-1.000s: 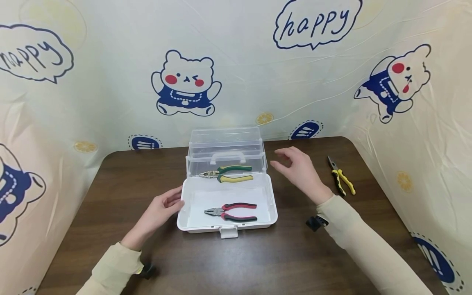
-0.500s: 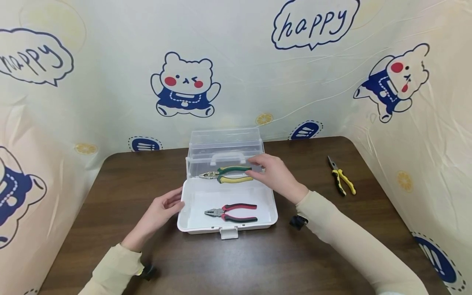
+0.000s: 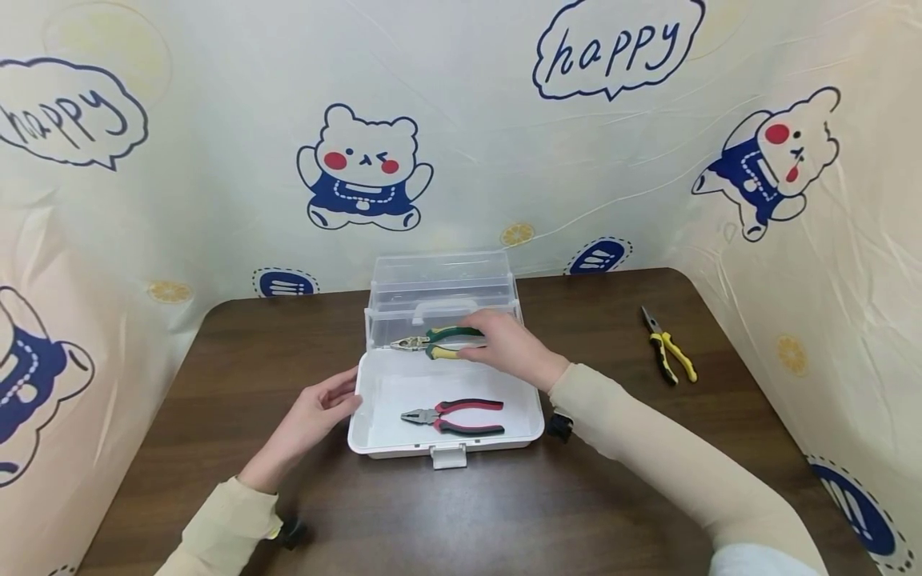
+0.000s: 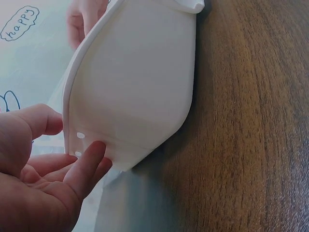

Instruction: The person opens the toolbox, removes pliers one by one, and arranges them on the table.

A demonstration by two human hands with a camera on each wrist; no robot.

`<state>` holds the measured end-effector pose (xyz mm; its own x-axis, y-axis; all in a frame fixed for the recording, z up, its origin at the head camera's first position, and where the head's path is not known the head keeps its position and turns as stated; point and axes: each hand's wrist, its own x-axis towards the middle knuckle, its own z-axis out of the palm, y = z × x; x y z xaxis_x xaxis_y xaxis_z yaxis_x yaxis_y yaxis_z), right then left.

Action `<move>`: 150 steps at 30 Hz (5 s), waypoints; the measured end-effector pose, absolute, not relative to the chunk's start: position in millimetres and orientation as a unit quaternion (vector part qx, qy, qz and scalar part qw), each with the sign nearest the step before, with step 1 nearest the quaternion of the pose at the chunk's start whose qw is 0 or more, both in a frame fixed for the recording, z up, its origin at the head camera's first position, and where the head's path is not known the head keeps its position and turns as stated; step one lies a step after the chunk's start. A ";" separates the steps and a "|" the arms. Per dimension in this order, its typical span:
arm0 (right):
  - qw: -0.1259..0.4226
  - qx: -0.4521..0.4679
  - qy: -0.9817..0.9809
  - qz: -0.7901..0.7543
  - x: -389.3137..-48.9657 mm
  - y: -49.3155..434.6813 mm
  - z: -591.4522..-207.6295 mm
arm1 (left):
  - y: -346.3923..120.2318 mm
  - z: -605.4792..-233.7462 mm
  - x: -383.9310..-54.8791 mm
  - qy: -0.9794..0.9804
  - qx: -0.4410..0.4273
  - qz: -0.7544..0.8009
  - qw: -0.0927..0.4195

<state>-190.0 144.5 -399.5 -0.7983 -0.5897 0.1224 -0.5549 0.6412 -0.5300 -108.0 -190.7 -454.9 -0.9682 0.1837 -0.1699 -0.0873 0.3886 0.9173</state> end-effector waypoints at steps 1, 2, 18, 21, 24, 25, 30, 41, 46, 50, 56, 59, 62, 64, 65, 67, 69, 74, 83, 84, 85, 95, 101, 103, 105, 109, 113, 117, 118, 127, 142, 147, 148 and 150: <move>0.032 -0.320 0.905 -0.279 -190.8 143.3 -400.1 | -190.7 -455.1 -108.1 0.824 0.029 0.553 0.122; 0.034 -0.324 0.904 -0.275 -191.4 142.2 -400.2 | -190.8 -455.2 -108.1 0.823 0.030 0.554 0.122; 0.074 -0.350 0.900 -0.248 -199.5 133.2 -400.9 | -191.6 -456.9 -108.3 0.816 0.034 0.564 0.126; 0.069 -0.350 0.899 -0.256 -198.9 134.9 -401.2 | -192.1 -456.7 -108.3 0.814 0.032 0.566 0.125; 0.066 -0.348 0.898 -0.261 -197.1 138.2 -401.7 | -192.0 -456.6 -108.0 0.813 0.031 0.567 0.127; 0.066 -0.345 0.898 -0.265 -196.3 139.5 -401.4 | -191.8 -456.7 -108.0 0.813 0.030 0.567 0.127; 0.059 -0.331 0.901 -0.274 -191.1 148.5 -396.8 | -191.6 -457.4 -107.8 0.812 0.030 0.568 0.130; 0.050 -0.292 0.910 -0.290 -175.3 178.6 -377.1 | -193.2 -454.6 -108.7 0.808 0.040 0.574 0.126; 0.046 -0.255 0.923 -0.284 -166.8 201.0 -373.4 | -193.6 -457.1 -109.6 0.807 0.038 0.575 0.131; 0.035 -0.234 0.932 -0.275 -158.7 220.4 -372.1 | -194.4 -458.2 -109.7 0.809 0.039 0.572 0.133; 0.021 -0.205 0.943 -0.261 -145.9 248.2 -372.1 | -193.8 -457.0 -109.1 0.809 0.032 0.572 0.132; 0.021 -0.183 0.949 -0.256 -139.8 262.7 -374.0 | -193.0 -455.7 -108.4 0.809 0.036 0.572 0.129; 0.022 -0.155 0.954 -0.255 -134.9 277.1 -377.2 | -192.1 -454.7 -107.9 0.808 0.039 0.574 0.128; 0.024 -0.134 0.958 -0.253 -132.3 286.2 -380.1 | -191.6 -454.2 -107.7 0.808 0.039 0.574 0.128; 0.025 -0.124 0.959 -0.252 -131.3 290.5 -381.7 | -191.2 -454.1 -107.7 0.807 0.037 0.575 0.128; 0.025 -0.105 0.962 -0.251 -130.1 298.2 -385.4 | -191.1 -453.8 -107.7 0.807 0.035 0.575 0.129; 0.027 -0.091 0.964 -0.248 -129.6 305.1 -389.8 | -191.1 -454.0 -107.8 0.808 0.034 0.574 0.129; 0.030 -0.069 0.967 -0.243 -132.3 319.1 -404.1 | -191.3 -455.5 -108.6 0.811 0.033 0.570 0.126; 0.030 0.009 0.967 -0.251 -147.2 335.8 -431.4 | -190.7 -454.9 -109.3 0.814 0.026 0.566 0.131; 0.032 0.022 0.967 -0.250 -149.6 337.0 -433.6 | -190.8 -454.3 -109.3 0.814 0.023 0.565 0.132; 0.030 0.032 0.967 -0.250 -152.1 338.2 -436.6 | -191.0 -454.0 -109.1 0.815 0.023 0.563 0.131; 0.002 0.061 0.969 -0.240 -168.7 345.2 -464.4 | -192.0 -455.3 -109.4 0.814 0.025 0.565 0.133; -0.020 0.052 0.974 -0.219 -168.1 342.1 -472.0 | -190.5 -455.0 -107.2 0.814 0.025 0.564 0.134; -0.024 0.053 0.975 -0.215 -167.4 341.5 -473.1 | -190.6 -455.2 -106.8 0.815 0.025 0.563 0.135; -0.022 0.055 0.975 -0.215 -167.8 341.2 -472.9 | -191.3 -455.3 -107.3 0.815 0.025 0.563 0.135; -0.028 0.058 0.975 -0.212 -168.0 339.8 -472.0 | -192.6 -454.8 -108.0 0.814 0.024 0.564 0.134; -0.034 0.062 0.976 -0.208 -167.6 338.3 -473.6 | -192.9 -455.8 -108.2 0.812 0.026 0.568 0.134; -0.025 0.062 0.978 -0.199 -167.9 338.5 -474.3 | -193.5 -456.9 -107.0 0.811 0.029 0.569 0.133; -0.021 0.061 0.978 -0.198 -167.5 338.4 -474.2 | -193.7 -457.2 -107.0 0.810 0.028 0.571 0.133; -0.013 0.056 0.980 -0.192 -164.7 338.2 -472.8 | -194.2 -457.4 -106.6 0.809 0.024 0.572 0.133; -0.027 0.017 0.979 -0.199 -154.1 335.0 -448.8 | -192.9 -458.2 -110.2 0.804 0.031 0.578 0.134; -0.033 -0.030 0.975 -0.217 -151.9 322.1 -429.8 | -192.6 -458.4 -110.0 0.807 0.027 0.576 0.130; -0.026 -0.041 0.974 -0.221 -151.5 319.0 -426.5 | -192.5 -458.4 -109.9 0.807 0.025 0.576 0.129; -0.013 -0.060 0.972 -0.227 -149.2 312.0 -420.2 | -192.4 -458.4 -109.6 0.808 0.023 0.575 0.129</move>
